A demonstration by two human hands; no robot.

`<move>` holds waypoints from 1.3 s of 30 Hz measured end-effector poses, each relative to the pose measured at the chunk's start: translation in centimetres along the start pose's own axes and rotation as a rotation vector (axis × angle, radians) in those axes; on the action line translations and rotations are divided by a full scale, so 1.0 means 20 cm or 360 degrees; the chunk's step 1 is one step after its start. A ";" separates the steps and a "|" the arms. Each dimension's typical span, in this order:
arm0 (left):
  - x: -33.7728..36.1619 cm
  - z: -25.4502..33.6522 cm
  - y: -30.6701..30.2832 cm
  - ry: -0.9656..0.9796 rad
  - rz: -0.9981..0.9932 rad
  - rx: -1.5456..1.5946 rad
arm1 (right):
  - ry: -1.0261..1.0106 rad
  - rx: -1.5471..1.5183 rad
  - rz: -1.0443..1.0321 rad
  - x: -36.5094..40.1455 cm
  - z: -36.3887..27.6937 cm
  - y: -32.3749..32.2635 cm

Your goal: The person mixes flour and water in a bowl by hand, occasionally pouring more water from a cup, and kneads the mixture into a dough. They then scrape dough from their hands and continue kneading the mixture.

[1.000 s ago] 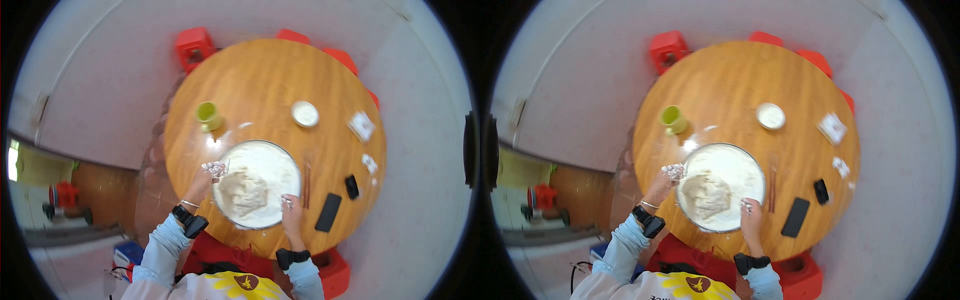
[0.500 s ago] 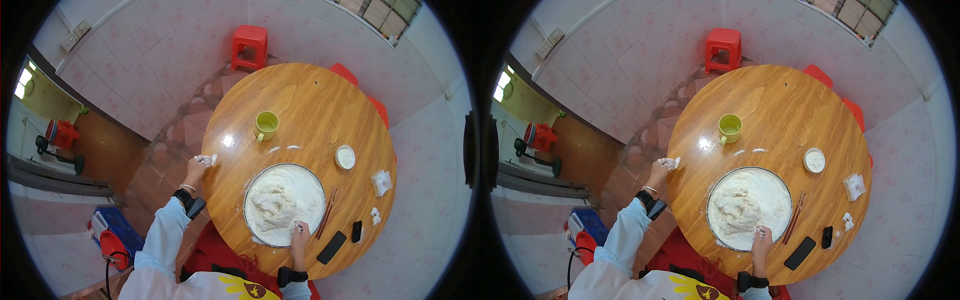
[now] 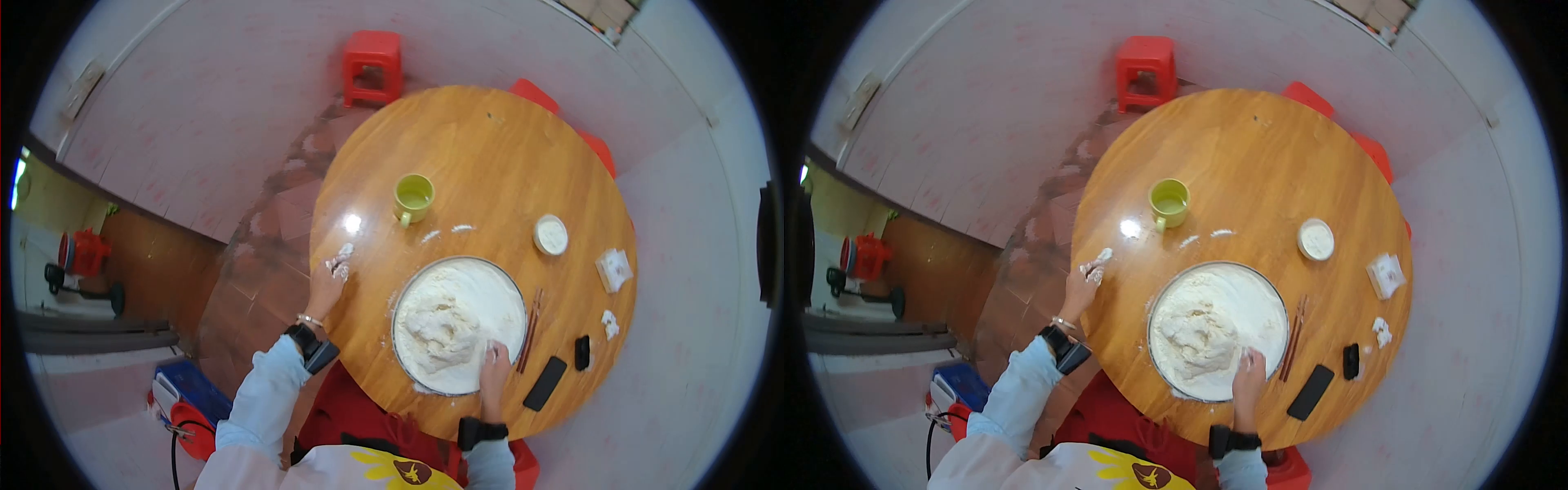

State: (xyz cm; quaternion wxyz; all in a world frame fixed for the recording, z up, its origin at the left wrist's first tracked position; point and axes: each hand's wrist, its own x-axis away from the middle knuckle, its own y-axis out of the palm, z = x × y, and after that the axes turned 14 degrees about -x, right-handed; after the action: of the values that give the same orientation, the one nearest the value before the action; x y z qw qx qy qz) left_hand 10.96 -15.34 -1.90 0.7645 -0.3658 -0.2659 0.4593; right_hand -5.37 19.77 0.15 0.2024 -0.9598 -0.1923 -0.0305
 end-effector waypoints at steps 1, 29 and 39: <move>0.06 0.04 0.04 -0.0031 -0.0268 0.0385 | -0.0037 -0.0017 0.0022 -0.04 0.02 0.01; 0.54 0.59 0.35 0.1427 -0.0898 -0.0577 | -0.0637 0.0422 -0.0334 -0.08 -0.11 0.30; 0.31 0.71 0.45 0.1354 -0.1036 -0.0667 | -0.0489 0.0277 -0.0212 -0.29 -0.08 0.31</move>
State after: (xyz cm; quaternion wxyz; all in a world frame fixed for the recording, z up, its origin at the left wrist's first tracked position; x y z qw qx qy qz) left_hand -1.45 -2.60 -0.34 0.8174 -0.5614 -0.1192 -0.0499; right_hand -8.36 11.83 -1.48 0.2505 -0.9171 -0.2860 0.1198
